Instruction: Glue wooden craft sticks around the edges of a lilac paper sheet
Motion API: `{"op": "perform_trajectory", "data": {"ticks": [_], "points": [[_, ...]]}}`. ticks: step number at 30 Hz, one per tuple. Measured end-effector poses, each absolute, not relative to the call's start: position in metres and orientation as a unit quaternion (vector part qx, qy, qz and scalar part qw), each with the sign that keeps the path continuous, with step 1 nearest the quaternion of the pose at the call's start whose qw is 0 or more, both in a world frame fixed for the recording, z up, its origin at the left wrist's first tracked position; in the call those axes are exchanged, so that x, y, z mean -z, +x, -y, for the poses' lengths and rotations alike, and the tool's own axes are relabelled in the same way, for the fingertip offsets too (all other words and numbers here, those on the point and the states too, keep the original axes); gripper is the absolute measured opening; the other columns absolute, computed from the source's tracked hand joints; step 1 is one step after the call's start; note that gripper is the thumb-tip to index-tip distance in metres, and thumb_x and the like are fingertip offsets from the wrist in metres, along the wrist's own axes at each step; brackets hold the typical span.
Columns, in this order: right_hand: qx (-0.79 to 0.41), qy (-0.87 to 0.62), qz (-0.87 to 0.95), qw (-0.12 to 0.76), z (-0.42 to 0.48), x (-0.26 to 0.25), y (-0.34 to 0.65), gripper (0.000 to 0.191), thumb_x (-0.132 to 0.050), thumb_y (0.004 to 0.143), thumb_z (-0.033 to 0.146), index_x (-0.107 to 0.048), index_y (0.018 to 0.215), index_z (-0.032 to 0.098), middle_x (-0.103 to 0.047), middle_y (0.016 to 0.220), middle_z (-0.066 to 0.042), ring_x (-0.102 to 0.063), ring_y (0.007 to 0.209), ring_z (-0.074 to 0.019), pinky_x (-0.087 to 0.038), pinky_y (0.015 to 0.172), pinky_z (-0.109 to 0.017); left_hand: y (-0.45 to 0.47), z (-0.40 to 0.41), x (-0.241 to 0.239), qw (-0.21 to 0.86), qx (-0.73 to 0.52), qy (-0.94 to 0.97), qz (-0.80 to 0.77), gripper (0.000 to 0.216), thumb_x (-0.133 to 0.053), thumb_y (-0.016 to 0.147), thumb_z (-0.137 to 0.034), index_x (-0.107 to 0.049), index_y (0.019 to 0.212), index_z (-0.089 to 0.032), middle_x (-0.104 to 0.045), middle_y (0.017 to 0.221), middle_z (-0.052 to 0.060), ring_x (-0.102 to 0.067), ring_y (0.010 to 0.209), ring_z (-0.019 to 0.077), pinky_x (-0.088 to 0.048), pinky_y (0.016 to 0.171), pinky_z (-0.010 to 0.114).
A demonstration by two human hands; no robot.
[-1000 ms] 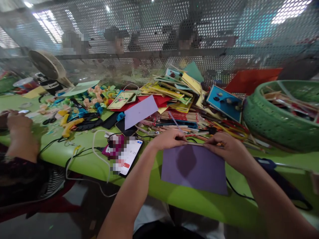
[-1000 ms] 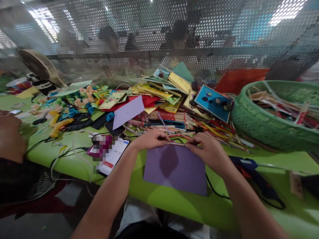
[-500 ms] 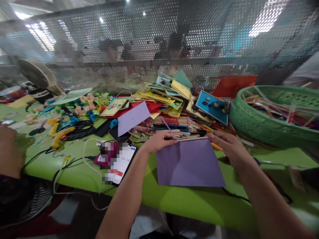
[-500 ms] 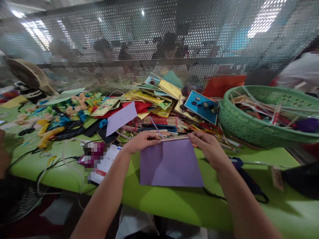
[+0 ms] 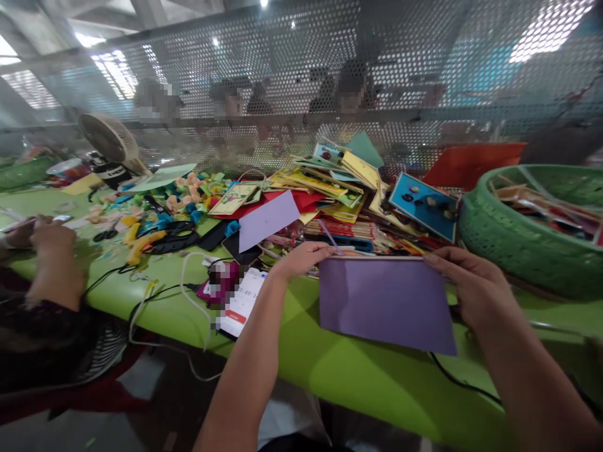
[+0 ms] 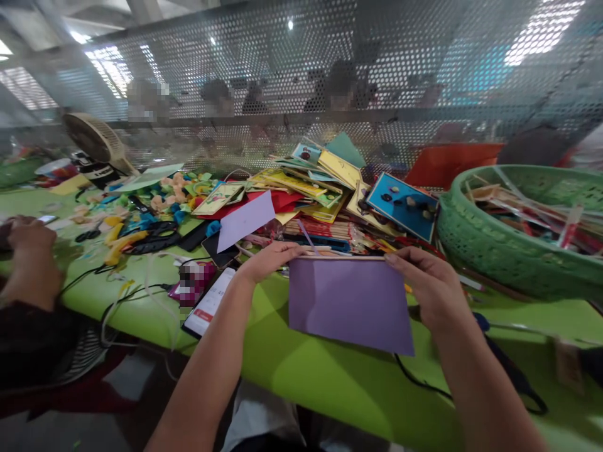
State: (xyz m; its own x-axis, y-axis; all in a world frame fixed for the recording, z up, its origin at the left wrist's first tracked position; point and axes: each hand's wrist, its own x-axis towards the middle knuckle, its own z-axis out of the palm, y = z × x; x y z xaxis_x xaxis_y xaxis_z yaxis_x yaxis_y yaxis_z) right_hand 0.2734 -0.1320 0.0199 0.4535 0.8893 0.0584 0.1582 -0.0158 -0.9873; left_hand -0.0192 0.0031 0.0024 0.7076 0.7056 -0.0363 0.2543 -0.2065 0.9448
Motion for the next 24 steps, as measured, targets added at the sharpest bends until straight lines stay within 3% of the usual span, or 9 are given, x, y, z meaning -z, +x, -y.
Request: {"op": "perform_trajectory", "data": {"ticks": [7, 12, 16, 21, 24], "points": [[-0.333, -0.637, 0.374, 0.586, 0.129, -0.019, 0.273, 0.042, -0.094, 0.051, 0.058, -0.073, 0.065, 0.025, -0.062, 0.066, -0.001, -0.051, 0.059, -0.0167, -0.038, 0.050, -0.030, -0.018, -0.003, -0.003, 0.540, -0.223, 0.746, -0.320, 0.034, -0.066, 0.097, -0.046, -0.077, 0.108, -0.016, -0.075, 0.106, 0.006, -0.065, 0.100, 0.0204, -0.048, 0.098, 0.035], [-0.350, -0.644, 0.365, 0.574, 0.131, -0.017, 0.275, 0.038, -0.094, 0.055, 0.055, -0.072, 0.068, 0.026, -0.062, 0.065, 0.000, -0.051, 0.057, -0.0167, -0.038, 0.048, -0.031, -0.017, -0.004, -0.002, 0.532, -0.234, 0.751, -0.313, 0.026, -0.067, 0.097, -0.039, -0.076, 0.098, -0.014, -0.074, 0.099, 0.006, -0.065, 0.095, 0.0190, -0.048, 0.095, 0.033], [-0.351, -0.640, 0.382, 0.567, 0.132, -0.017, 0.275, 0.040, -0.092, 0.056, 0.059, -0.071, 0.067, 0.026, -0.059, 0.063, 0.001, -0.047, 0.055, -0.0150, -0.034, 0.047, -0.030, -0.015, -0.004, -0.002, 0.537, -0.211, 0.762, -0.293, 0.023, -0.066, 0.098, -0.035, -0.077, 0.099, -0.015, -0.076, 0.101, 0.006, -0.068, 0.098, 0.0203, -0.048, 0.096, 0.033], [-0.352, -0.635, 0.433, 0.535, 0.130, -0.015, 0.264, 0.042, -0.091, 0.060, 0.062, -0.072, 0.068, 0.024, -0.059, 0.064, 0.001, -0.048, 0.060, -0.0151, -0.036, 0.053, -0.030, -0.008, 0.001, -0.002, 0.529, -0.186, 0.799, -0.216, 0.022, -0.066, 0.100, -0.036, -0.078, 0.107, -0.020, -0.076, 0.124, 0.008, -0.066, 0.122, 0.0241, -0.045, 0.108, 0.036], [-0.359, -0.629, 0.474, 0.501, 0.129, -0.013, 0.254, 0.045, -0.089, 0.062, 0.064, -0.072, 0.064, 0.022, -0.059, 0.063, 0.000, -0.049, 0.063, -0.0154, -0.039, 0.059, -0.031, -0.003, 0.004, 0.000, 0.506, -0.163, 0.826, -0.190, 0.017, -0.071, 0.097, -0.032, -0.079, 0.105, -0.019, -0.076, 0.120, 0.009, -0.068, 0.117, 0.0237, -0.047, 0.106, 0.036]]}}
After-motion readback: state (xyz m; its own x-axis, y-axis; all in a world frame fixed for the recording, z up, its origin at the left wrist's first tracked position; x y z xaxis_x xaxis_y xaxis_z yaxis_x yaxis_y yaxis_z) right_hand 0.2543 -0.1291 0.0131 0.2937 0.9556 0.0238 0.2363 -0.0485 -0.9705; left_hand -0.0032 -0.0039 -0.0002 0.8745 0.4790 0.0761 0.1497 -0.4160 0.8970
